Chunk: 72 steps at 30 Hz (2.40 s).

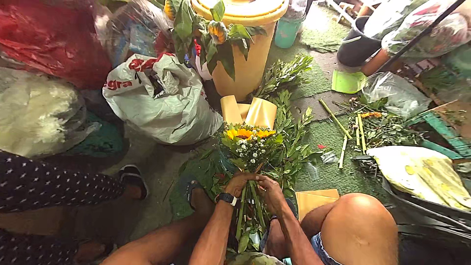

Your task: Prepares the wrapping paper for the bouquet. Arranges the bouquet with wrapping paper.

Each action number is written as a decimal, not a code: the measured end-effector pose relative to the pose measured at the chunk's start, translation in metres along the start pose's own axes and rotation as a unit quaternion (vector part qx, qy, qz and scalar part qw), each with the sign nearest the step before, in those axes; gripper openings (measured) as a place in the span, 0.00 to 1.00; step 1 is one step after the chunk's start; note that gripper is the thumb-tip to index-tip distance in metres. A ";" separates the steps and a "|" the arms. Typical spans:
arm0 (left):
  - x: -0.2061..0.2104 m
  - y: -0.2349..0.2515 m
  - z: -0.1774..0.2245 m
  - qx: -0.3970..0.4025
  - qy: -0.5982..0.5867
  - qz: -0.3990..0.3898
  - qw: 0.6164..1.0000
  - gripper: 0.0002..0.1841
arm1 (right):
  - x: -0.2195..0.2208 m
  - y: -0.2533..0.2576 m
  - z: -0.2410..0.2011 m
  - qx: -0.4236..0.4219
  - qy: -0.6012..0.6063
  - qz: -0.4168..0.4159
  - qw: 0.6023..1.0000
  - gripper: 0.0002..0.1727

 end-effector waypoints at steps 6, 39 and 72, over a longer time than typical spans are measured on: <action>-0.010 -0.033 -0.002 0.095 0.135 0.023 0.986 0.44 | -0.055 -0.002 -0.039 -0.019 0.058 0.169 0.984 0.17; 0.003 -0.319 0.001 0.195 0.365 0.034 0.910 0.09 | 0.132 -0.316 -0.390 -0.425 -0.690 -0.193 0.553 0.16; 0.036 -0.268 0.075 0.320 -0.055 -0.111 0.939 0.19 | -0.063 -0.209 -0.115 -0.353 -0.299 -0.064 0.884 0.19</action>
Point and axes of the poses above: each hand's wrist, its own y-axis towards the middle knuckle, its own x-axis out of the palm, z = x × y, the point moved 2 cm from there along y, towards the middle knuckle, and after that the axes turned 10 degrees about x, right-handed, at the moved point
